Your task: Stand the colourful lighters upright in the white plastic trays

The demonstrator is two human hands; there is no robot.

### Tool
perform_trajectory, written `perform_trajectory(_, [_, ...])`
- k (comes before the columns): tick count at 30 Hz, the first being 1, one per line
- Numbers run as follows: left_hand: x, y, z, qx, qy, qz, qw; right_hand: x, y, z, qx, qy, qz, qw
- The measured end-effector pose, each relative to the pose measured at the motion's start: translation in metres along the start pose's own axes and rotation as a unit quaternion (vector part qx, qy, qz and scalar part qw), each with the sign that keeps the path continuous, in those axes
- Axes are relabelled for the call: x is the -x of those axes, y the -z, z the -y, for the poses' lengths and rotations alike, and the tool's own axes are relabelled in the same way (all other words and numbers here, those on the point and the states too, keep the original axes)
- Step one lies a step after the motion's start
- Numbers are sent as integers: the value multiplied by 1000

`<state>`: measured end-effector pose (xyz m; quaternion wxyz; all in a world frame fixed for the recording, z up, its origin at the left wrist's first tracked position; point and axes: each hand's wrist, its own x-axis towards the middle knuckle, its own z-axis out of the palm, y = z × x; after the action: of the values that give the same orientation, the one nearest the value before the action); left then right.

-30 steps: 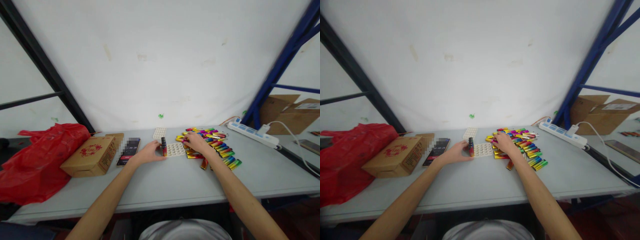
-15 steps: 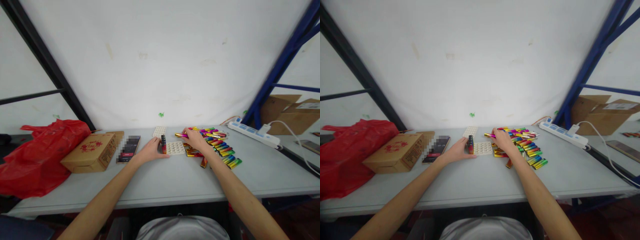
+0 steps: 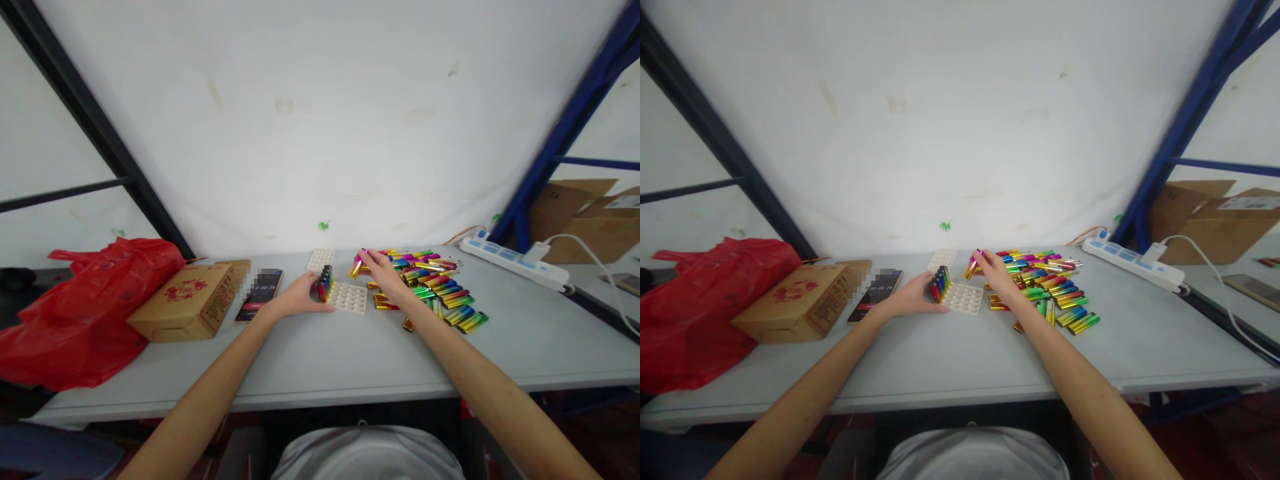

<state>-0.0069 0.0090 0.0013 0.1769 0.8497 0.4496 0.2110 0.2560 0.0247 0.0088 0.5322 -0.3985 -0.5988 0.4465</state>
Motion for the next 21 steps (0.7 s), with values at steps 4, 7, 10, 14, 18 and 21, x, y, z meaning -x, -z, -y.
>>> perform_trajectory(4, [-1, -3, -3, -2, 5, -15, 1000, 6, -9, 4, -123, -60, 46, 989])
perform_trajectory(7, [-1, -4, -3, -1, 3, -12, 1000, 9, -13, 7, -122, -69, 67, 988])
perform_trajectory(10, [-1, -4, -2, 6, 1, -13, 1000, 10, -17, 6, -65, -68, 79, 992])
perform_trajectory(14, [0, -4, -1, 12, -4, -15, 1000, 11, -20, 3, 58, -27, 53, 997])
perform_trajectory(18, [0, -4, -2, 5, -1, -17, 1000, 14, -23, 3, 175, 57, 13, 983])
perform_trajectory(21, [0, -3, -4, 1, -2, -16, 1000, 16, -25, 4, 241, 71, -5, 968])
